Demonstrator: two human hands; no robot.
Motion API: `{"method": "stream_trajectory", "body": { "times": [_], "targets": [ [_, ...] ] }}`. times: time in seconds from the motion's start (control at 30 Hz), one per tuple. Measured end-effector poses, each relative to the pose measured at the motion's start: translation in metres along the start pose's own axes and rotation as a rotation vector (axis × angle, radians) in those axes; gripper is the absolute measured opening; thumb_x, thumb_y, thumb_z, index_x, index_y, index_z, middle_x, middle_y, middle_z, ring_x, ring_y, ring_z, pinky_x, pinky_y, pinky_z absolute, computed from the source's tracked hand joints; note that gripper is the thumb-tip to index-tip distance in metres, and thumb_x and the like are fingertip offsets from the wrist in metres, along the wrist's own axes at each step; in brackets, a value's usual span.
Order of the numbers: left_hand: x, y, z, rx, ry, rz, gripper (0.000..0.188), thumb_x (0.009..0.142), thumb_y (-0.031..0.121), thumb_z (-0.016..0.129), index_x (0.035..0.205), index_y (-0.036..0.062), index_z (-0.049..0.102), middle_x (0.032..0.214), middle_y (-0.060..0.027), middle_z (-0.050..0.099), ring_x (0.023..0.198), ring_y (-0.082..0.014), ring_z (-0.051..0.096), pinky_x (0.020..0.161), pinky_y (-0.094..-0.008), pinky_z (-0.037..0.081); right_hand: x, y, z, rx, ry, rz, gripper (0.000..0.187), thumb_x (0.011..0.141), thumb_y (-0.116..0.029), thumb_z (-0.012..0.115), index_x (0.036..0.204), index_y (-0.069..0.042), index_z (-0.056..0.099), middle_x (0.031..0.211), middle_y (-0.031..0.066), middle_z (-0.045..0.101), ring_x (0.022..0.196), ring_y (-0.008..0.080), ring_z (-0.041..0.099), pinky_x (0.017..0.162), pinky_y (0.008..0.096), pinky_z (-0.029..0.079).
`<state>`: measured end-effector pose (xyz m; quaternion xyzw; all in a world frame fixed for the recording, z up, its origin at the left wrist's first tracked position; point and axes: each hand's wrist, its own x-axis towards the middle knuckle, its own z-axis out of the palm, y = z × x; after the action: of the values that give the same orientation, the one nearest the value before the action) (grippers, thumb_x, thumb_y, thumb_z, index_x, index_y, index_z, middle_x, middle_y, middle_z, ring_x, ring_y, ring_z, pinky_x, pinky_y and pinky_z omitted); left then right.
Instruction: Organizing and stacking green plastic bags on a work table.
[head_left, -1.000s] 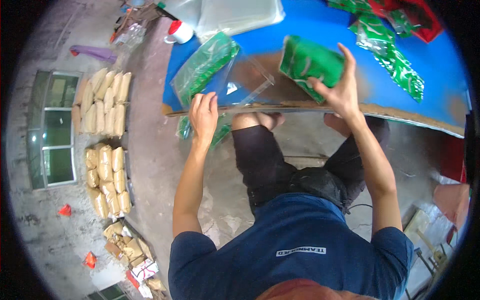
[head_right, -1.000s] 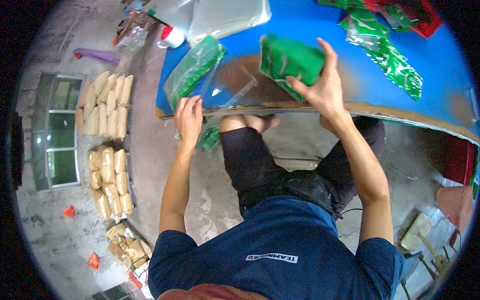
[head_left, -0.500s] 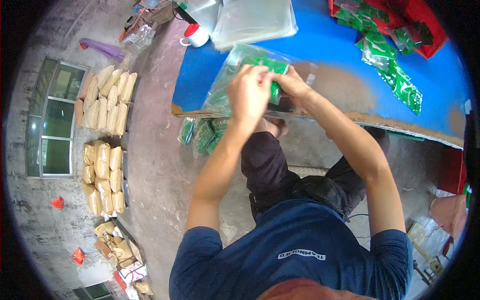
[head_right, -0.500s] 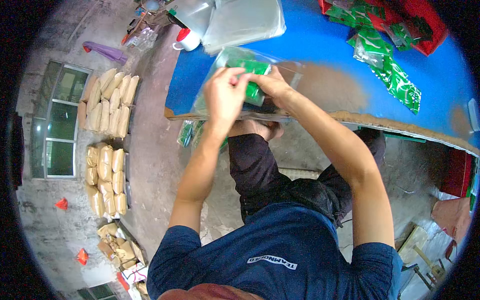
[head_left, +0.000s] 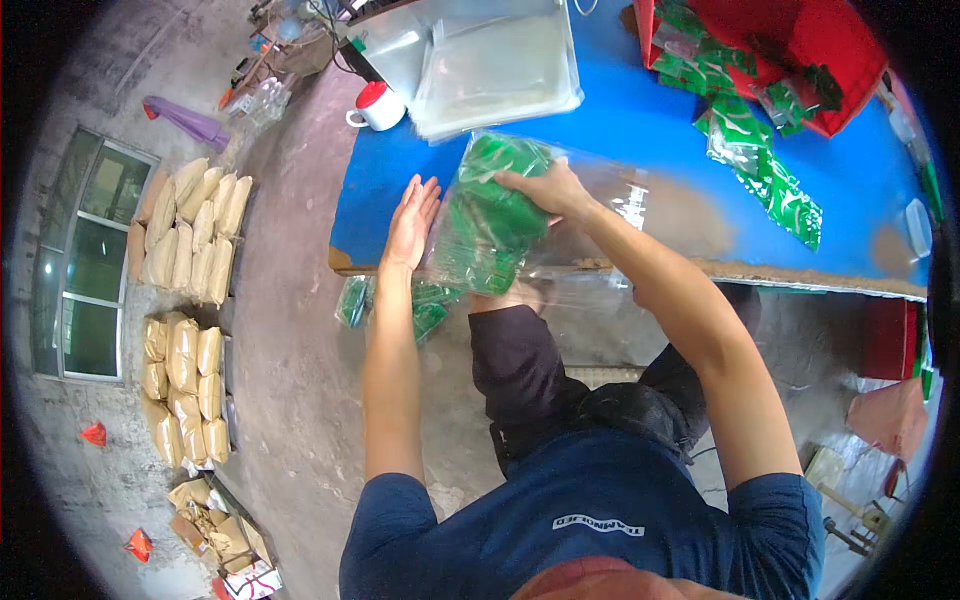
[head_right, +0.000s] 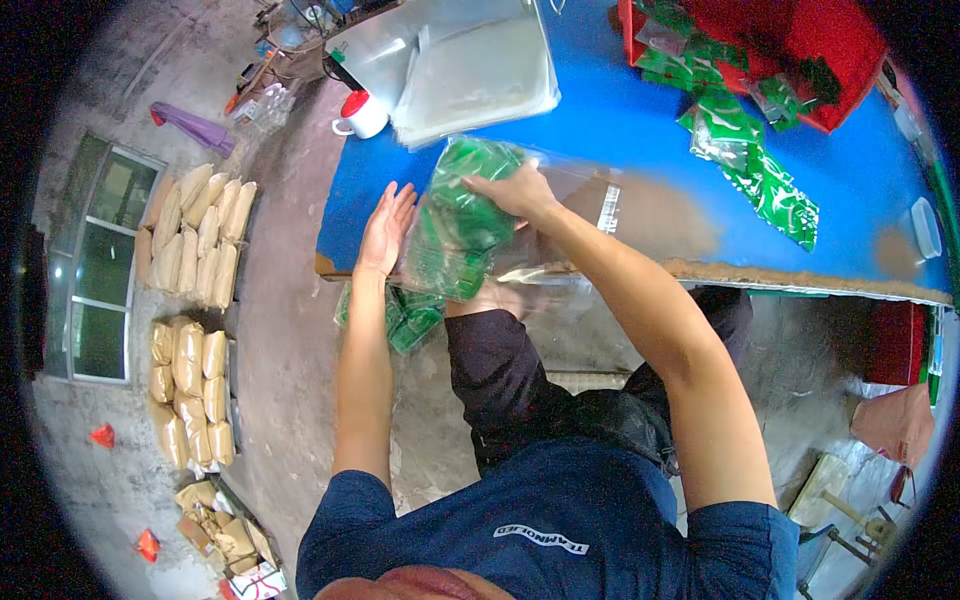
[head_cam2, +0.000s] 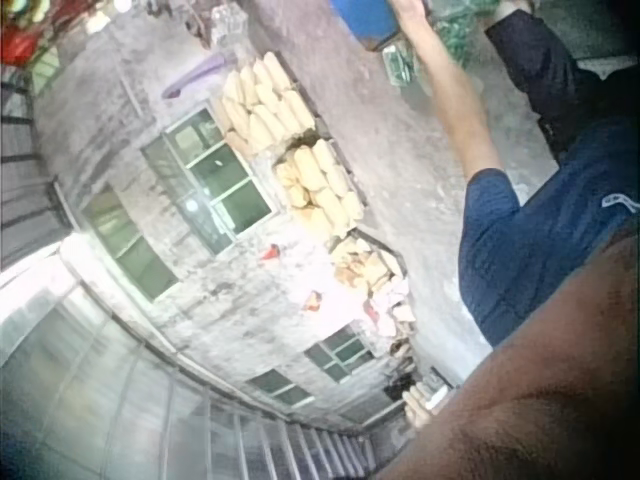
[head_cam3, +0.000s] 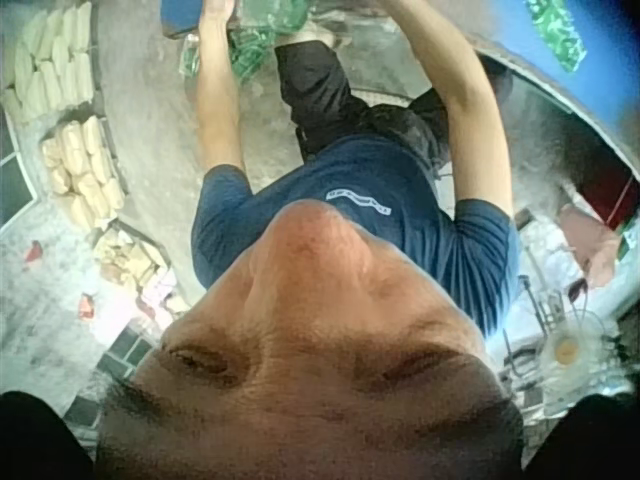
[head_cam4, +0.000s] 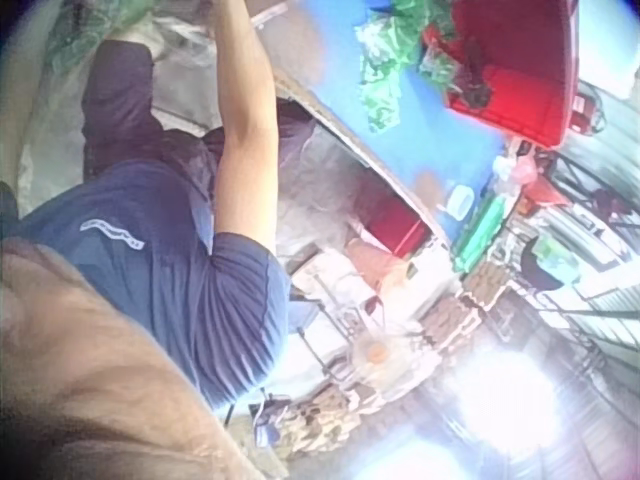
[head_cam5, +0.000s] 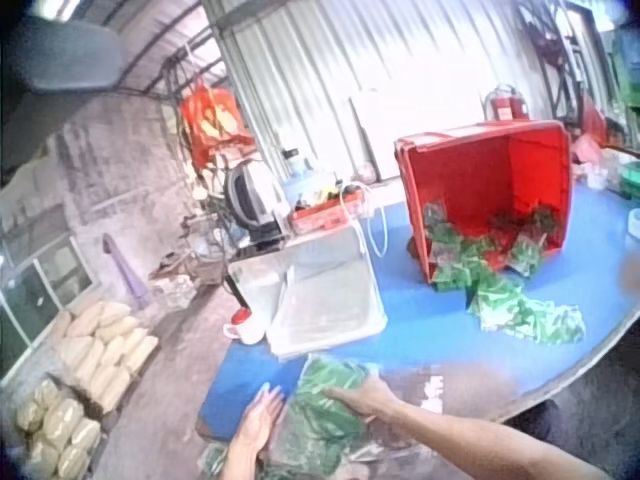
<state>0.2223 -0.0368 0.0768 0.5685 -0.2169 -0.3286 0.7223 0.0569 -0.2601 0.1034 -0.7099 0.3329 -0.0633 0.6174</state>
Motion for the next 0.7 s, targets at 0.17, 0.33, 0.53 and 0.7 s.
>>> {"method": "stream_trajectory", "body": {
  "times": [0.17,0.33,0.53,0.7],
  "targets": [
    [-0.014,0.000,0.011,0.042,-0.062,0.013,0.073,0.103,0.038,0.048,0.157,0.0046,0.013,0.159,-0.0195,0.027,0.147,-0.0303,0.029,0.121,-0.0409,0.022,-0.020,0.015,0.004,-0.016,-0.030,-0.209,0.114,0.079,-0.064,0.072,0.136,0.022,0.024,0.115,0.0335,0.061,0.103,0.0377,0.068,0.070,0.0443,0.061],
    [-0.012,0.003,0.037,-0.165,-0.176,-0.054,0.074,0.104,0.034,0.047,0.159,0.0125,0.004,0.165,-0.0118,0.016,0.151,-0.0258,0.017,0.121,-0.0381,0.018,-0.011,0.040,0.014,0.007,0.059,-0.136,0.101,0.088,-0.057,0.066,0.140,0.018,0.022,0.120,0.0330,0.060,0.111,0.0374,0.064,0.081,0.0447,0.056],
    [-0.031,0.017,0.042,-0.079,-0.227,-0.024,0.080,0.098,0.035,0.055,0.160,0.0126,0.009,0.166,-0.0123,0.010,0.152,-0.0249,0.010,0.122,-0.0391,0.012,-0.058,0.056,0.010,-0.087,-0.025,-0.565,0.100,0.091,-0.047,0.067,0.149,0.012,0.011,0.138,0.0333,0.048,0.123,0.0381,0.056,0.096,0.0440,0.050],
    [-0.029,0.024,0.023,0.280,-0.322,0.064,0.096,0.085,0.015,0.073,0.159,0.0072,0.012,0.165,-0.0174,0.009,0.153,-0.0248,0.008,0.122,-0.0357,0.006,-0.080,0.019,0.018,-0.084,-0.130,-0.186,0.104,0.087,-0.035,0.075,0.150,0.011,0.007,0.130,0.0339,0.055,0.117,0.0357,0.062,0.101,0.0408,0.048]
  ]
}}
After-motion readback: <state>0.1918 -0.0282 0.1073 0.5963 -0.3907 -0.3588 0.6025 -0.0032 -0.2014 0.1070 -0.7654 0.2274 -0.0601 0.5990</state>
